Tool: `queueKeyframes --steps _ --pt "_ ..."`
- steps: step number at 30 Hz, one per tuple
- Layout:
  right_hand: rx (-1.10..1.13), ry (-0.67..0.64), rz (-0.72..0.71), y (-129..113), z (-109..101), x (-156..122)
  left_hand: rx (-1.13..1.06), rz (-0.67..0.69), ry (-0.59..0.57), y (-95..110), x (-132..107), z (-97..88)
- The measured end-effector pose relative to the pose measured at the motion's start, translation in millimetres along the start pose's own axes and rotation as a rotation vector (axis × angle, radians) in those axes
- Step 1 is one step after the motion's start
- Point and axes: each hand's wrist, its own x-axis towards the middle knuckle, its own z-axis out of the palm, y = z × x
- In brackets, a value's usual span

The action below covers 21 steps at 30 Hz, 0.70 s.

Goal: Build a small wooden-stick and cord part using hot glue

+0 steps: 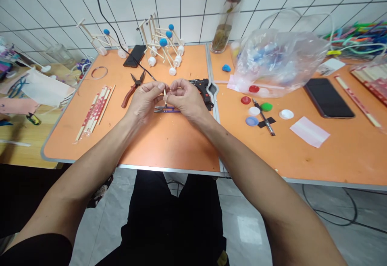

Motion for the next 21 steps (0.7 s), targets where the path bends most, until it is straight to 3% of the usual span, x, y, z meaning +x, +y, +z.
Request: queueKeyframes --steps 11,21 --pt "-0.094 0.037 -0.073 2.8 -4.7 3.5 0.068 0.015 0.050 -1.8 2.0 -2.3" --pt "-0.154 0.048 -0.055 2.3 -4.1 1.3 0.142 0.065 0.018 4.2 -1.9 1.7"
